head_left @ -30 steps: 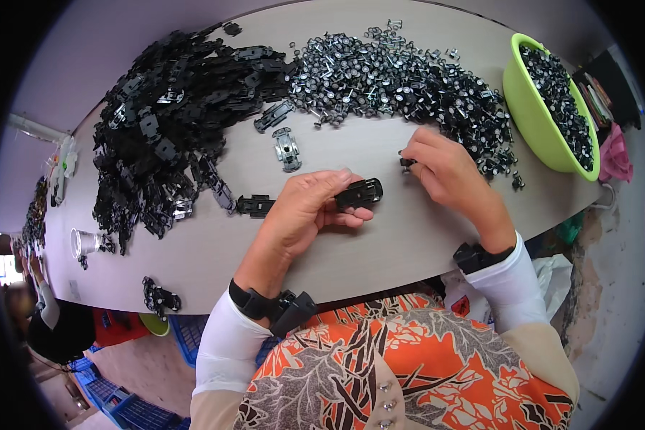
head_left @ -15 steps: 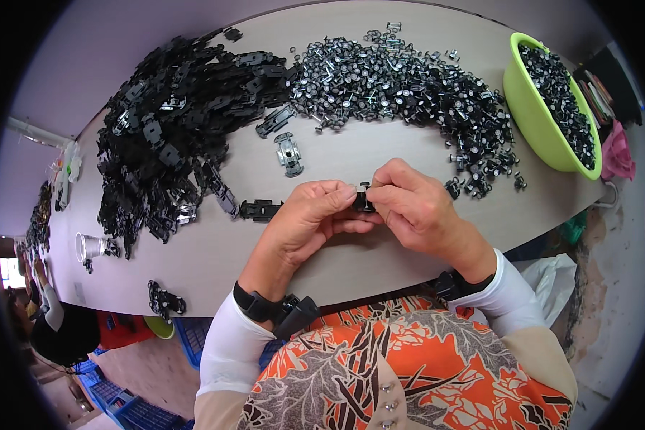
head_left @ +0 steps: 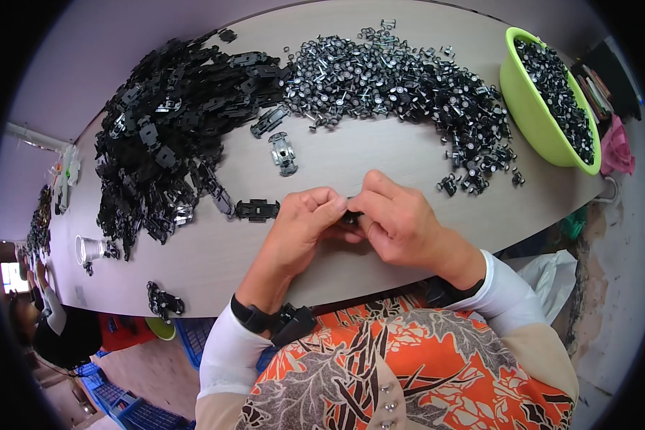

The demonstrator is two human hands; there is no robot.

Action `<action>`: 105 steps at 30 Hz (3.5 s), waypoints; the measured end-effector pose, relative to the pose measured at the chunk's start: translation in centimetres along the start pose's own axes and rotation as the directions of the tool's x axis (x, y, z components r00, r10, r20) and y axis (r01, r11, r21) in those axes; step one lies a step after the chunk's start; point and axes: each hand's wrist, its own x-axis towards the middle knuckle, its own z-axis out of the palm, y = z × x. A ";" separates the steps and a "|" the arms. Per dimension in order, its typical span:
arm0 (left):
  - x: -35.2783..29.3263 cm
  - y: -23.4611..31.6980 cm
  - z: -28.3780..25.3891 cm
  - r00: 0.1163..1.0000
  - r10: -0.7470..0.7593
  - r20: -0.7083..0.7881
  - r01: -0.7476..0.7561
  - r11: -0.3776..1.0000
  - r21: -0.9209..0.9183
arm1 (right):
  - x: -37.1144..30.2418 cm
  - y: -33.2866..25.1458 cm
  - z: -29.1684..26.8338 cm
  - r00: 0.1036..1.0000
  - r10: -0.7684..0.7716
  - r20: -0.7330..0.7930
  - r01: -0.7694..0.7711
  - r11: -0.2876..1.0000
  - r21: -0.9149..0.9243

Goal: The person assembles small black plastic components by inserting metal pins into them. They pick up a plastic piece, insert a pin, and place the finished unit on the table, repeating this process continuously. The workspace is filled with piles of loose parts and a green bowl containing additional components.

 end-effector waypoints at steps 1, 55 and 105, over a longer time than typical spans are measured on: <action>-0.4 0.0 0.1 1.000 0.010 -0.003 -0.010 1.000 0.008 | -0.2 -0.2 0.3 1.000 -0.017 0.004 0.017 0.999 0.035; 2.2 3.6 -2.9 0.906 0.316 -0.281 -0.005 0.672 0.740 | 5.0 6.6 -0.1 0.998 -0.017 -0.053 0.002 0.962 -0.272; 2.4 2.9 -2.1 0.988 -0.054 -0.142 0.065 0.995 0.075 | 0.8 3.4 -2.3 0.907 0.118 0.405 -0.075 0.990 -0.120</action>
